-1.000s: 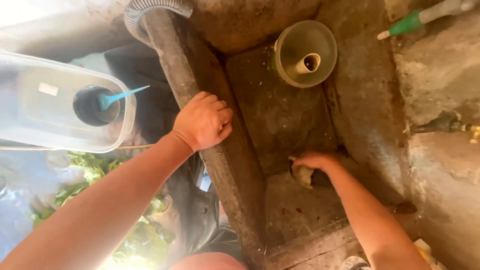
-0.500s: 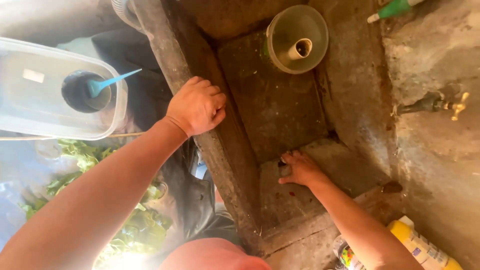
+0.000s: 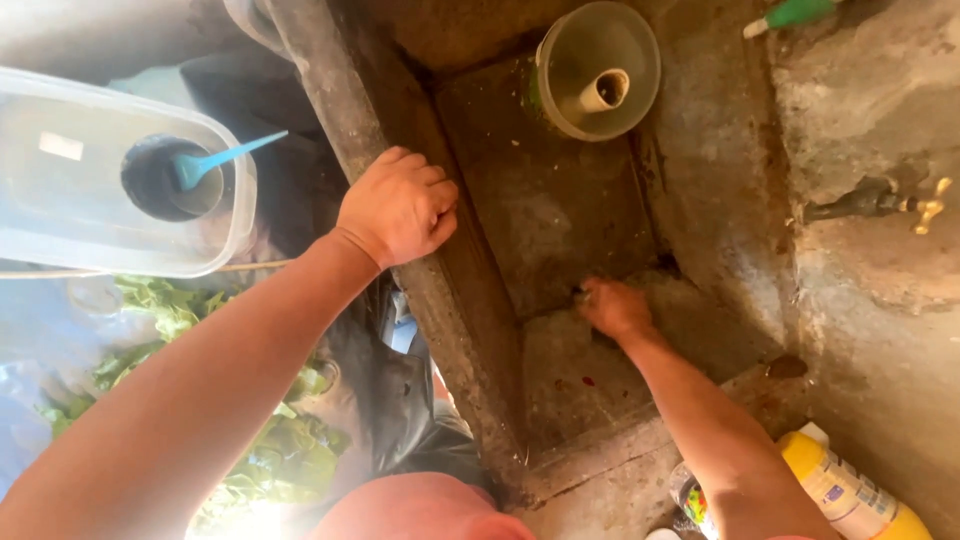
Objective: Cutting leafy green vegetables on a counter, transporting them to a sink, washing the greens, and cleaning the sink area.
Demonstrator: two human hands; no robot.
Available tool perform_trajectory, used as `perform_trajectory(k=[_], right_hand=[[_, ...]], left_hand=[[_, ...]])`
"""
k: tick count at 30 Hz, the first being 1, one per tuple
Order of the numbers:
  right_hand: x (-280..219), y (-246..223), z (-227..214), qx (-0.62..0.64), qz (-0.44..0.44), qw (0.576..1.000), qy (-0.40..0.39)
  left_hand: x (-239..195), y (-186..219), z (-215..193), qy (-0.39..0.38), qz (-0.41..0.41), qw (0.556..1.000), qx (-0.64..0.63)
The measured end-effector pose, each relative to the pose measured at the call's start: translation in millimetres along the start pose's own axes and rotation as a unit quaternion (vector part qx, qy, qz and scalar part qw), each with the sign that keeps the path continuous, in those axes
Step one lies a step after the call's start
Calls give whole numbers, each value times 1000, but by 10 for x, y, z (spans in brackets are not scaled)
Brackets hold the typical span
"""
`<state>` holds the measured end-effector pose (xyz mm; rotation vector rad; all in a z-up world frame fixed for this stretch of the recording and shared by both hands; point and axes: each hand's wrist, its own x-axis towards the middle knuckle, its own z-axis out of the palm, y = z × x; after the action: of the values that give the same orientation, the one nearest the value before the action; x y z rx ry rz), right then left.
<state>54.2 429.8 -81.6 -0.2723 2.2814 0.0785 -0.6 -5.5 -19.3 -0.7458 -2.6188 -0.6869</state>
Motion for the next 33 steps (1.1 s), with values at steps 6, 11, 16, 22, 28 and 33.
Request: perform_trajectory(k=[6,11,16,22,28,33], right_hand=[[-135,107,-202,31,75,995,65],[-616,58,-227,-24,86,992,84],[-861,63,-521,-27,49,991,-119],[-1017,70,-537,-108,19,990,-86],[-961,261,-208,2,32,997,-75],[-964,168,-105,2,10,1000,-26]], left_hand=[[2,19,-28,-3,7,1000,18],[20,61,-21,-16,8,999,40],[-40,42,29,-18,-2,997,71],[-20,72,-4,-2,-8,997,77],[-48,47,39,8,-3,997,74],[-42,21,66,-16,-7,997,69]])
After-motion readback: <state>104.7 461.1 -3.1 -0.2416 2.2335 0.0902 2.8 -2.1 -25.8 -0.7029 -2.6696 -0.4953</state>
